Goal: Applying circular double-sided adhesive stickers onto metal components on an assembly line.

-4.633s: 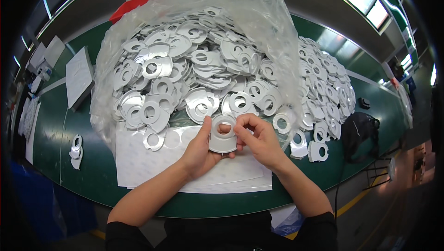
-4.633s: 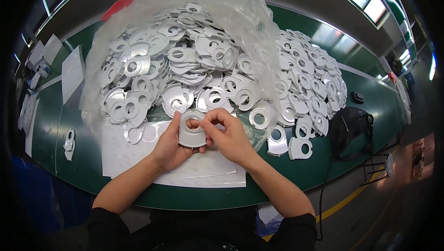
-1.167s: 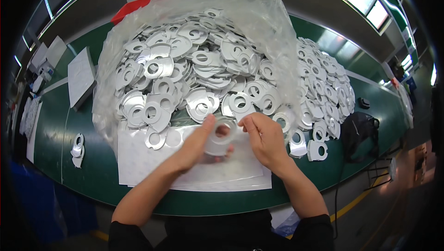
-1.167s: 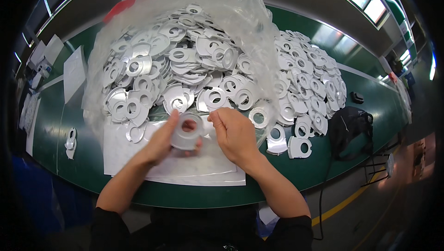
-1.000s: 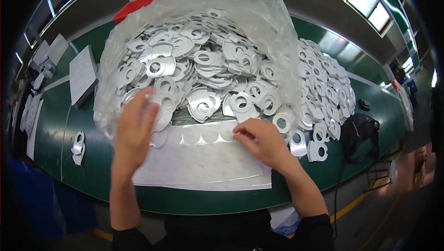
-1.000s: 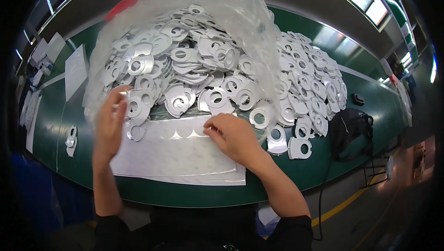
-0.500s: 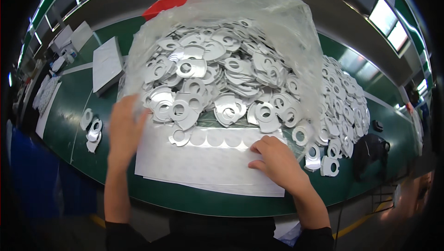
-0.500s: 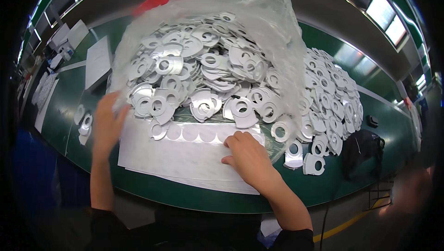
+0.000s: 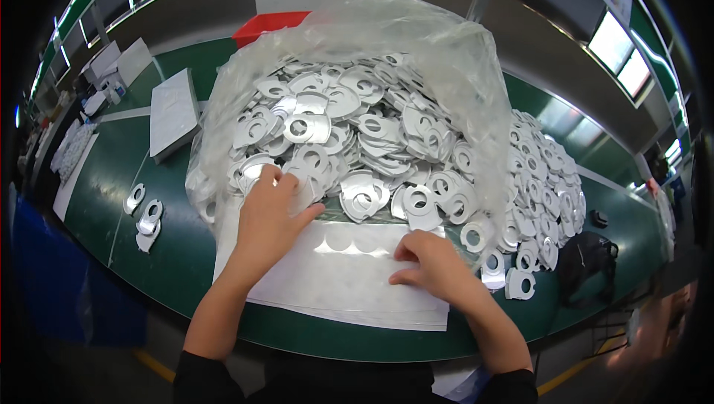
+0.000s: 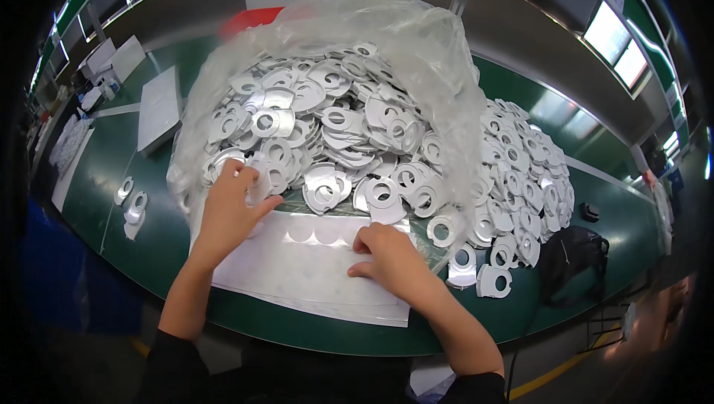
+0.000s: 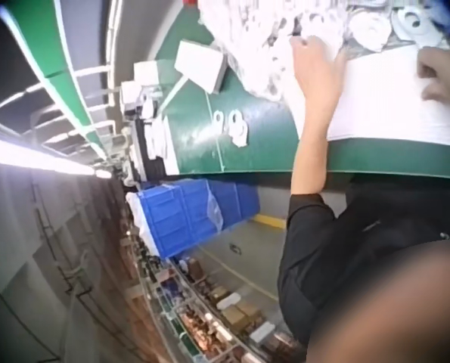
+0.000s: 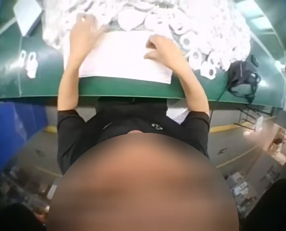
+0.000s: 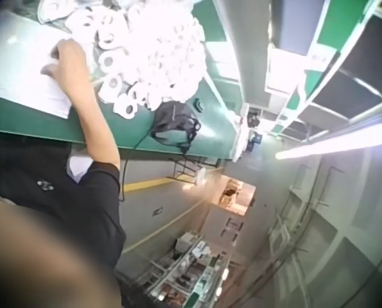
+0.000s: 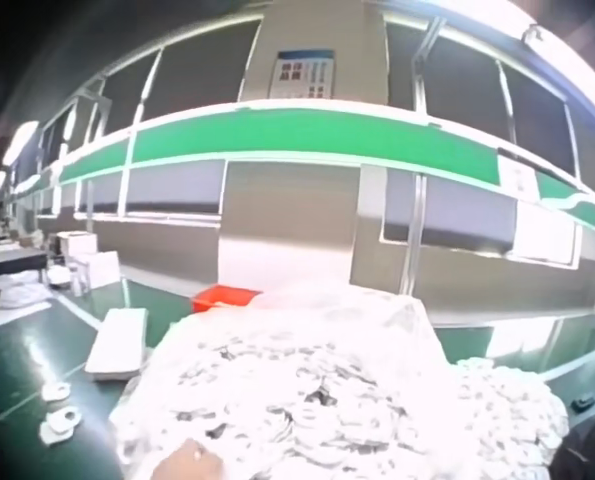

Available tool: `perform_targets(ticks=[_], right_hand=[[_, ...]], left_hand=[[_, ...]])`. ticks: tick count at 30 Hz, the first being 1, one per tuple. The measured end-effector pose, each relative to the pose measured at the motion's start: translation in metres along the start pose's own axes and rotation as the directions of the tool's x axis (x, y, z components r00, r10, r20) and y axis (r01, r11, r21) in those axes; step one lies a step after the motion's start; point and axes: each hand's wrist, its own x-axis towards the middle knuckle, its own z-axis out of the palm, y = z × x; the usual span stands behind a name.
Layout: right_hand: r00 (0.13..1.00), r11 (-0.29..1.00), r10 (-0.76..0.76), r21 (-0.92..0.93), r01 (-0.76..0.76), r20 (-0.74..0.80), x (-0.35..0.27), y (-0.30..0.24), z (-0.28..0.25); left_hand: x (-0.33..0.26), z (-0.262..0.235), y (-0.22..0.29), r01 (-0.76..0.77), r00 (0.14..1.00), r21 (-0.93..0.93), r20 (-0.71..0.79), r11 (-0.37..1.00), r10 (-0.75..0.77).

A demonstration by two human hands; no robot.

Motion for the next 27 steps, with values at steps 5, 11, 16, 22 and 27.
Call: perform_targets(ticks=[5, 11, 16, 22, 27], right_hand=[[0.983, 0.976, -0.138, -0.184, 0.115, -0.117, -0.013, -0.004, 0.018], [0.991, 0.978, -0.111, -0.187, 0.096, -0.07, -0.019, -0.011, 0.021], [0.99, 0.987, -0.143, -0.082, 0.141, -0.012, -0.013, -0.003, -0.002], [0.923, 0.872, -0.227, 0.486, 0.051, 0.31, -0.019, 0.003, -0.036], [0.984, 0.569, -0.013, 0.808, 0.154, -0.178, -0.006, 0.008, -0.02]], left_hand=[[0.004, -0.001, 0.043, 0.493, 0.855, -0.868, 0.495, 0.055, 0.154], [-0.008, 0.078, 0.059, 0.724, 0.679, -0.414, 0.567, -0.552, 0.466], [-0.008, 0.09, 0.056, 0.717, 0.683, -0.44, 0.601, -0.541, 0.416], [-0.011, 0.082, 0.059, 0.728, 0.674, -0.474, 0.627, -0.495, 0.391], [-0.014, 0.081, 0.059, 0.752, 0.652, -0.499, 0.659, -0.431, 0.375]])
